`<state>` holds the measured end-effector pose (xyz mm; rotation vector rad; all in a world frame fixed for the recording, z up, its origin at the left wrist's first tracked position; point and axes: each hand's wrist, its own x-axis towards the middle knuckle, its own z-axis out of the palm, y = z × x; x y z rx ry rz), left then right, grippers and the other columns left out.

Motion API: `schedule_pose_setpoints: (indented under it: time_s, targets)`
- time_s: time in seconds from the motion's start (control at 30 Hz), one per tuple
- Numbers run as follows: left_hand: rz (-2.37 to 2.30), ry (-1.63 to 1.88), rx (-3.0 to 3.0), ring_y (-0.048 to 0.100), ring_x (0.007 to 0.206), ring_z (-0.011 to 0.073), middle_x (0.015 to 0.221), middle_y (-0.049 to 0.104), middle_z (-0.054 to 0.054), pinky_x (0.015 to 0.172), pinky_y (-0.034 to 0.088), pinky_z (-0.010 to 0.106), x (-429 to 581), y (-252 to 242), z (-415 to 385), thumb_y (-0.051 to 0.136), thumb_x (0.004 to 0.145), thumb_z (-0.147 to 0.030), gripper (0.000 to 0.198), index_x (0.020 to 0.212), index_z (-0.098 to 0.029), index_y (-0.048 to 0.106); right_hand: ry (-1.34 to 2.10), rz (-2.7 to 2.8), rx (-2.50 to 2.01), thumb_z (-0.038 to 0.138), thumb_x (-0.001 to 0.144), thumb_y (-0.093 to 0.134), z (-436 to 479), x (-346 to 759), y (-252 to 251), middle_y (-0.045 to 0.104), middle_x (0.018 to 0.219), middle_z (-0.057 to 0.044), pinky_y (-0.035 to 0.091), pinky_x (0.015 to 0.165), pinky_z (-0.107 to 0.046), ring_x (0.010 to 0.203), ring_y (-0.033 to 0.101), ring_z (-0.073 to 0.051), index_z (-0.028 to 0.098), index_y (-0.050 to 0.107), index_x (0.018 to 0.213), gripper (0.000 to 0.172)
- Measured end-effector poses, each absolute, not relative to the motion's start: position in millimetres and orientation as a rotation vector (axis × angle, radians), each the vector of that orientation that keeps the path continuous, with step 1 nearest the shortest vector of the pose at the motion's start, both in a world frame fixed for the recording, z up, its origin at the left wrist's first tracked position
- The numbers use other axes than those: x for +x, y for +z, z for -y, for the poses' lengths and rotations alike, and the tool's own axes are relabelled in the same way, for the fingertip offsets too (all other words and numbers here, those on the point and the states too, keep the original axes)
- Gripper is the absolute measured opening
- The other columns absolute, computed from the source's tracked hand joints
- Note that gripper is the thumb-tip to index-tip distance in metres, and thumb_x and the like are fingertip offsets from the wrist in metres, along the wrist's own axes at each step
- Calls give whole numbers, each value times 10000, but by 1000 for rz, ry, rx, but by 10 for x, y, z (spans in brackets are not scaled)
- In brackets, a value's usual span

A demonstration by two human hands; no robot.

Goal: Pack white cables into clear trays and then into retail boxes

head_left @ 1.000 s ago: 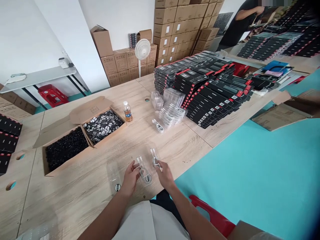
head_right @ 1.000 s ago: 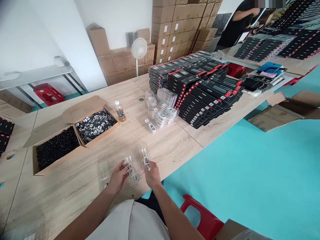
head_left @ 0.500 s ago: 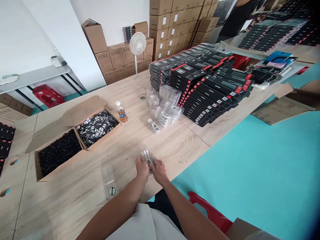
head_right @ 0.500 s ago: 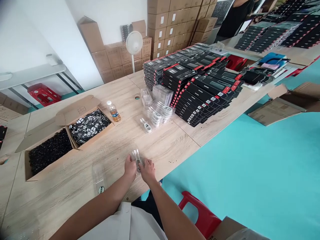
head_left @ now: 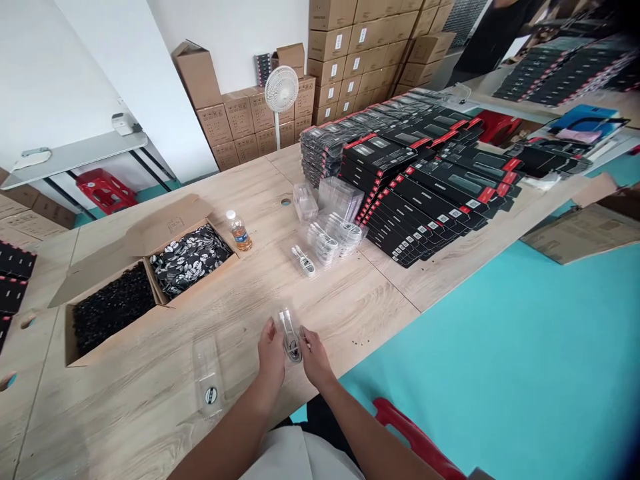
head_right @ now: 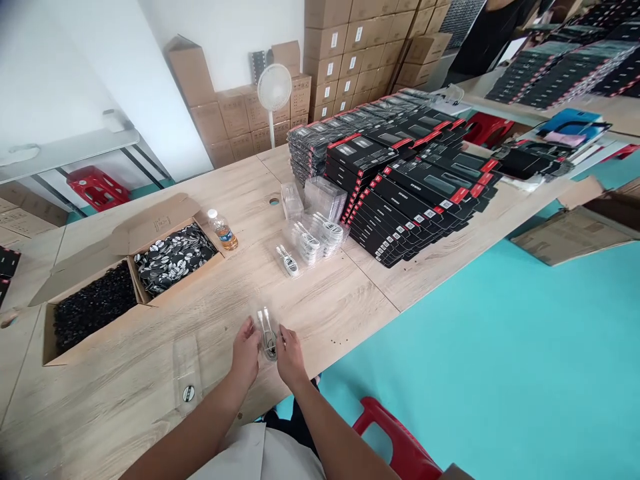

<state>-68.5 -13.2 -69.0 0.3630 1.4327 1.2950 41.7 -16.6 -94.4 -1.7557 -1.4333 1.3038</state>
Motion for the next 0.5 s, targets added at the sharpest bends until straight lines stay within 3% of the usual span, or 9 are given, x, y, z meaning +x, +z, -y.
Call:
schedule_pose_setpoints:
  time_s: [0.13,0.3,0.5]
  targets:
    - [-1355,1310,272,607,1093,195,1268,598,103,874,490,293,-601,-570,59,681,779,-314,575,1310,-247,471,1316,1383,-1689,345,878,422,-27,605,-817,609,1263,-125,418,1031,-352,1182,559,-223,146,576,1289,482]
    - [-1182,1341,217,634,1013,185,1189,628,82,822,505,293,-348,-493,-147,727,756,-323,721,1389,-292,383,1413,1242,-1577,420,847,511,-310,866,-610,611,1283,-125,475,973,-363,1149,587,-236,174,569,1303,522]
    - [-1312,1441,270,649,922,179,1096,637,82,704,510,270,-202,-515,-903,681,767,-330,575,1292,-261,458,1462,1176,-1505,494,818,551,-643,1238,-473,619,1282,-126,481,960,-373,1187,560,-245,204,532,1336,593]
